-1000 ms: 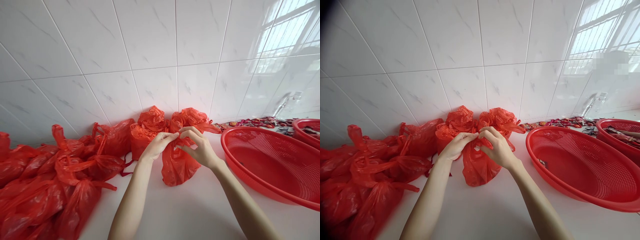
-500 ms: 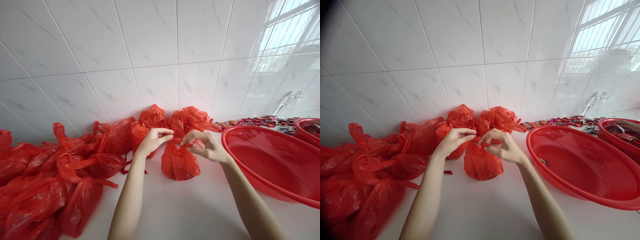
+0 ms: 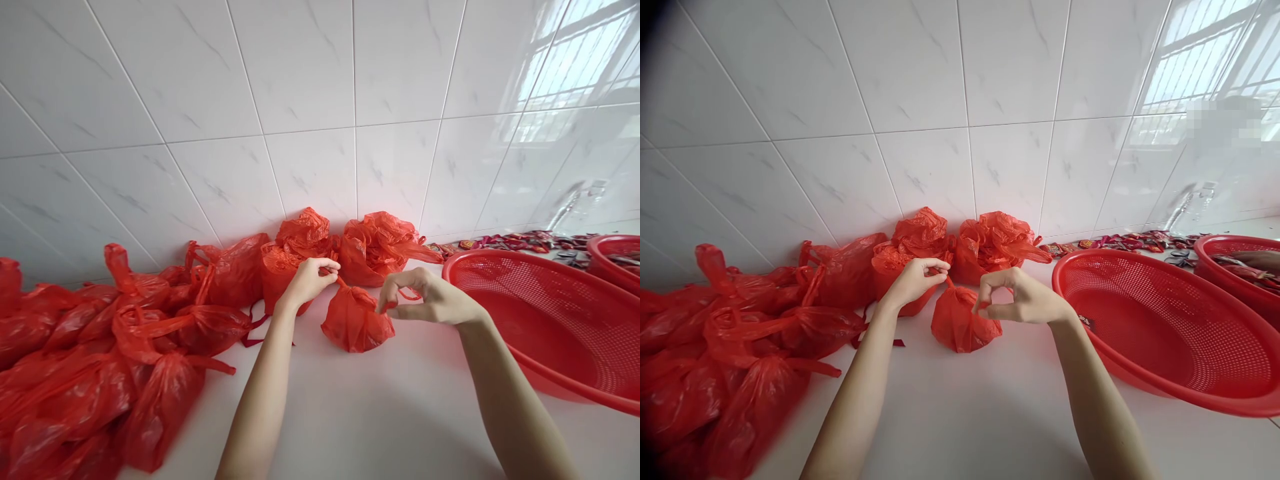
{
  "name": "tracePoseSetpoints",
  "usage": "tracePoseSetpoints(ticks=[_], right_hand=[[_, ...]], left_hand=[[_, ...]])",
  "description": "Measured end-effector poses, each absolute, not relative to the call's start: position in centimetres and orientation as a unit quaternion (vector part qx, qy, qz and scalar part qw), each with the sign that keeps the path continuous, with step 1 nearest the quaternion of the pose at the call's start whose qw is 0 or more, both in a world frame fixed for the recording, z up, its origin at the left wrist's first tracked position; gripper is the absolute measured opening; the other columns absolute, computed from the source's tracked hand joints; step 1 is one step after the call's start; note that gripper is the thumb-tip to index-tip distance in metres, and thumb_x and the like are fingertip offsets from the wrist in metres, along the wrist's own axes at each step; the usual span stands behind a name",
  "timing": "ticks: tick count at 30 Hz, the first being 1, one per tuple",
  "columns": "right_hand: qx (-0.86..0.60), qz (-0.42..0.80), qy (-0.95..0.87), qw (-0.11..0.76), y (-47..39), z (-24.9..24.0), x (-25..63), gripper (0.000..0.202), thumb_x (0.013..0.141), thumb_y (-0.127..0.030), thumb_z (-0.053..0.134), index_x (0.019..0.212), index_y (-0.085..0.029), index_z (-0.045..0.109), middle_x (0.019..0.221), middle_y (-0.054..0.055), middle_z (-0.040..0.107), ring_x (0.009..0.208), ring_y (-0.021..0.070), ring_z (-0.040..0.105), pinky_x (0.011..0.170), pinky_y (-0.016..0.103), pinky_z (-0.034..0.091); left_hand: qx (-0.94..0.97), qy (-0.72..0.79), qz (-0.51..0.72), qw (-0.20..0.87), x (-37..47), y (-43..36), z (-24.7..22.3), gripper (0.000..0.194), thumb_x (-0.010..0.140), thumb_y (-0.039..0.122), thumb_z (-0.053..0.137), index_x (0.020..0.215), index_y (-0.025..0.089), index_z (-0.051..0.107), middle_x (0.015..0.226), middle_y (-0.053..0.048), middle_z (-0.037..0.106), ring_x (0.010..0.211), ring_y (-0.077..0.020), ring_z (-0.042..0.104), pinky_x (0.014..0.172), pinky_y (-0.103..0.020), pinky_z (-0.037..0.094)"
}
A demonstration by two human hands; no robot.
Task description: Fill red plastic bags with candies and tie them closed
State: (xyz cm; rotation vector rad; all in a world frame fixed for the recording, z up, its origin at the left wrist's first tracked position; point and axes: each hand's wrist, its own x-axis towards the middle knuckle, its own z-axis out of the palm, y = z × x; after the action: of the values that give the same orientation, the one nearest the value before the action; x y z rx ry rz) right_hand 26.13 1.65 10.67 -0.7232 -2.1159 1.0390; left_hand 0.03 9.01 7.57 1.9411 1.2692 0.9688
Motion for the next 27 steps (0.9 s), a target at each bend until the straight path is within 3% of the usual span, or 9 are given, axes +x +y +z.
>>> tracePoseSetpoints(ticks=[3, 6, 8, 11, 14, 18, 23, 27], right_hand=[[-0.3, 0.422, -0.735, 0.438, 1.9, 10.5, 25.8, 0.019, 0.085, -0.034, 0.074, 0.077, -0.02, 0.064, 0.085, 0.007, 0.075, 0.08, 0.0202, 0.069, 0.072, 0.033, 0.054], [-0.305, 0.434, -0.675, 0.513, 2.1, 10.3, 24.9, 0.027, 0.084, -0.04, 0.078, 0.078, -0.02, 0.061, 0.081, 0.005, 0.073, 0.068, 0.016, 0.066, 0.064, 0.029, 0.054], [-0.301, 0.428, -0.659, 0.54, 2.2, 10.2, 24.2, 0.03, 0.083, -0.043, 0.079, 0.078, -0.02, 0.062, 0.081, 0.004, 0.072, 0.064, 0.0144, 0.064, 0.062, 0.029, 0.054], [-0.295, 0.39, -0.664, 0.566, 2.1, 10.0, 23.1, 0.031, 0.082, -0.047, 0.079, 0.078, -0.02, 0.064, 0.084, 0.005, 0.071, 0.076, 0.0179, 0.067, 0.07, 0.032, 0.056], [-0.304, 0.335, -0.68, 0.577, 2.1, 9.8, 22.7, 0.031, 0.082, -0.049, 0.078, 0.078, -0.021, 0.066, 0.086, 0.005, 0.069, 0.084, 0.02, 0.066, 0.076, 0.035, 0.056], [-0.305, 0.362, -0.692, 0.546, 2.6, 9.4, 23.2, 0.035, 0.079, -0.05, 0.081, 0.093, -0.022, 0.065, 0.104, 0.007, 0.069, 0.098, 0.0226, 0.066, 0.086, 0.039, 0.057], [-0.374, 0.362, -0.711, 0.473, 3.8, 8.0, 24.1, 0.057, 0.068, -0.05, 0.087, 0.109, -0.024, 0.057, 0.121, 0.009, 0.064, 0.112, 0.0278, 0.064, 0.097, 0.048, 0.054], [-0.404, 0.366, -0.766, 0.34, 4.4, 7.2, 23.9, 0.075, 0.066, -0.045, 0.087, 0.129, -0.026, 0.052, 0.123, 0.008, 0.063, 0.113, 0.0282, 0.061, 0.096, 0.047, 0.052]], left_hand=[[0.762, 0.439, 0.397, 0.263, 0.2, 8.3, 8.5, 0.023, 0.084, 0.029, 0.068, 0.104, 0.019, 0.075, 0.116, -0.01, 0.073, 0.111, -0.0261, 0.068, 0.1, -0.043, 0.053], [0.805, 0.352, 0.409, 0.245, 0.4, 7.0, 9.6, 0.025, 0.086, 0.037, 0.071, 0.106, 0.023, 0.075, 0.122, -0.009, 0.068, 0.12, -0.0267, 0.063, 0.106, -0.043, 0.05], [0.824, 0.321, 0.407, 0.229, 1.0, 6.1, 10.1, 0.026, 0.084, 0.038, 0.075, 0.107, 0.024, 0.075, 0.123, -0.008, 0.067, 0.121, -0.0264, 0.063, 0.106, -0.042, 0.05], [0.84, 0.308, 0.397, 0.204, 2.4, 4.9, 10.2, 0.029, 0.083, 0.04, 0.079, 0.107, 0.025, 0.075, 0.121, -0.006, 0.066, 0.116, -0.025, 0.064, 0.102, -0.039, 0.053], [0.845, 0.289, 0.399, 0.21, 3.7, 4.5, 9.6, 0.022, 0.092, 0.041, 0.069, 0.106, 0.026, 0.076, 0.119, -0.006, 0.066, 0.107, -0.0217, 0.067, 0.094, -0.035, 0.056], [0.836, 0.272, 0.414, 0.236, 4.3, 4.8, 9.1, 0.025, 0.097, 0.042, 0.062, 0.091, 0.023, 0.077, 0.113, -0.007, 0.067, 0.101, -0.0198, 0.067, 0.086, -0.032, 0.055], [0.803, 0.296, 0.461, 0.236, 4.2, 5.0, 9.3, 0.029, 0.096, 0.04, 0.064, 0.076, 0.019, 0.07, 0.092, -0.004, 0.068, 0.085, -0.0168, 0.065, 0.08, -0.03, 0.052], [0.779, 0.3, 0.494, 0.245, 4.3, 4.7, 9.6, 0.027, 0.097, 0.036, 0.063, 0.076, 0.019, 0.068, 0.08, -0.002, 0.062, 0.077, -0.0149, 0.059, 0.074, -0.028, 0.049]])
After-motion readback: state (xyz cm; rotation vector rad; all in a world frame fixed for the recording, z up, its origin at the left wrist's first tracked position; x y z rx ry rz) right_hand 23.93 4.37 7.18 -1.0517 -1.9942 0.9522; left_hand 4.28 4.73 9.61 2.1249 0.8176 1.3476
